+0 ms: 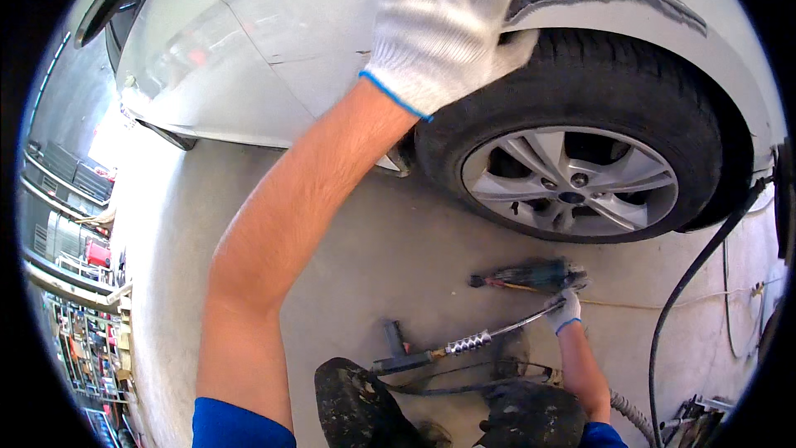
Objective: The person uses a pneumatic dent puller to pull out a dent on the front wheel arch of a white car. They repeatedly attach the tool, pull the handle, and inspect the area with their hand. They also use an angle grinder to smooth the surface and a hammer to tap the metal.
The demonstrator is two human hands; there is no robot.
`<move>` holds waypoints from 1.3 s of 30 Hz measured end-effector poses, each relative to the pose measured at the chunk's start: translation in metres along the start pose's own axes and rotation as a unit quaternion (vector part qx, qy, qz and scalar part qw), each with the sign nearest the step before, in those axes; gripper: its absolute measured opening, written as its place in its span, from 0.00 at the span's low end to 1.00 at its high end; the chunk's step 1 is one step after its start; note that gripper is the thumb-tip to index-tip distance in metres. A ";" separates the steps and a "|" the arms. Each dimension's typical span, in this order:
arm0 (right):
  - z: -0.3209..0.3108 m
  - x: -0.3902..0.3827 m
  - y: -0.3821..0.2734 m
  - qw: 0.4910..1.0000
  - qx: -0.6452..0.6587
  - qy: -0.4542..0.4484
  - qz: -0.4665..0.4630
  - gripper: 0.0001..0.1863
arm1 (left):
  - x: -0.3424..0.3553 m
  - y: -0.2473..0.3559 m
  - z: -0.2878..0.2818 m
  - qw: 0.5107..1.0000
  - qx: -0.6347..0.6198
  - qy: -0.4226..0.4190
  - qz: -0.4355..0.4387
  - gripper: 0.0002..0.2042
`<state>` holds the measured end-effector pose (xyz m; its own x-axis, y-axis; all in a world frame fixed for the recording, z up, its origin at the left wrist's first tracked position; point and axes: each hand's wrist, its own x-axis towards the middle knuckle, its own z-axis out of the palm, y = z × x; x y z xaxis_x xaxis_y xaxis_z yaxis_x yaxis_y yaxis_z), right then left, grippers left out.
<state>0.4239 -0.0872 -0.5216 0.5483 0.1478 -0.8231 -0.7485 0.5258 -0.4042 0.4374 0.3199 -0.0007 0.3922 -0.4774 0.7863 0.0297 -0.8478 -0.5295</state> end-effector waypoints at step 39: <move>-0.028 0.023 0.007 0.999 -0.011 0.024 0.044 0.08 | -0.007 0.051 0.023 0.969 -0.053 0.065 -0.233 0.48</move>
<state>0.4203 -0.1037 -0.5544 0.4611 0.1517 -0.8743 -0.8014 0.4941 -0.3370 0.4577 0.2853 -0.0405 0.2389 -0.0564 0.9694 0.0789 -0.9939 -0.0772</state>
